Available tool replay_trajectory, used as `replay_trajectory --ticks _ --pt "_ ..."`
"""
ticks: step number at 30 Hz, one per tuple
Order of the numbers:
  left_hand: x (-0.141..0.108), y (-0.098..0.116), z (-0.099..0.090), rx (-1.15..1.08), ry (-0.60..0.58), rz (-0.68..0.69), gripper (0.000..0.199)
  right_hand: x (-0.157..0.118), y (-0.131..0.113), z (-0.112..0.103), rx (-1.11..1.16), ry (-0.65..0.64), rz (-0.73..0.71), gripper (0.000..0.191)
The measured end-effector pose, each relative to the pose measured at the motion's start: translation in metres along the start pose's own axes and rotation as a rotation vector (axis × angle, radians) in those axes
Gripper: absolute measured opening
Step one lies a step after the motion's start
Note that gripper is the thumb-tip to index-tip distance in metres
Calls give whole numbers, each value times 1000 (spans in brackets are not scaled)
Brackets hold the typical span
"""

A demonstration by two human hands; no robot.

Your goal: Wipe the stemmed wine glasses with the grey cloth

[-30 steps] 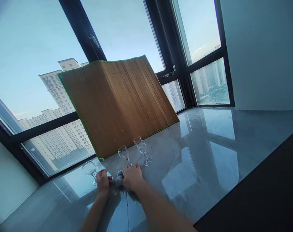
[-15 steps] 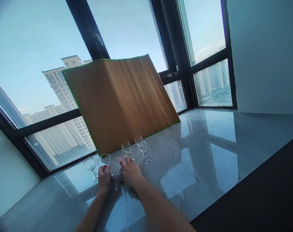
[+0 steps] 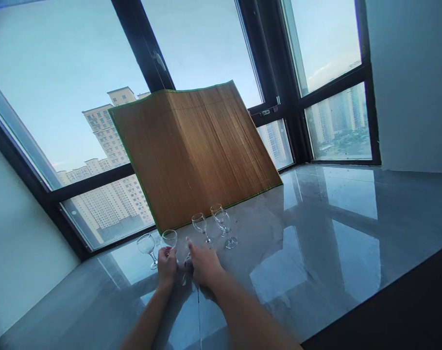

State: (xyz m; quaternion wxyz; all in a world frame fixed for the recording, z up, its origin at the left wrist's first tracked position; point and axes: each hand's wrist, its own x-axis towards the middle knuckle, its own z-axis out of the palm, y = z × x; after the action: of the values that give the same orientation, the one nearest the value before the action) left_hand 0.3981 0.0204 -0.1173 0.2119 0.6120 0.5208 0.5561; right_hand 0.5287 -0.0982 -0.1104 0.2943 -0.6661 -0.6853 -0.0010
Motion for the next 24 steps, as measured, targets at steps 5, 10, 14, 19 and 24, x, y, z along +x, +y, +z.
replay_trajectory --ticks 5,10,14,19,24 --pt "-7 8 -3 78 -11 74 13 3 0 4 202 87 27 97" --pt "-16 14 -6 92 -80 141 15 6 -11 4 401 439 -45 104" --pt "-21 16 -4 34 -140 219 13 4 -17 -4 404 429 -107 99" --pt "-24 17 1 26 -219 345 15 2 -17 -19 342 465 -100 89" --pt "-22 16 0 -38 -164 365 17 2 -12 -24 239 613 34 81"
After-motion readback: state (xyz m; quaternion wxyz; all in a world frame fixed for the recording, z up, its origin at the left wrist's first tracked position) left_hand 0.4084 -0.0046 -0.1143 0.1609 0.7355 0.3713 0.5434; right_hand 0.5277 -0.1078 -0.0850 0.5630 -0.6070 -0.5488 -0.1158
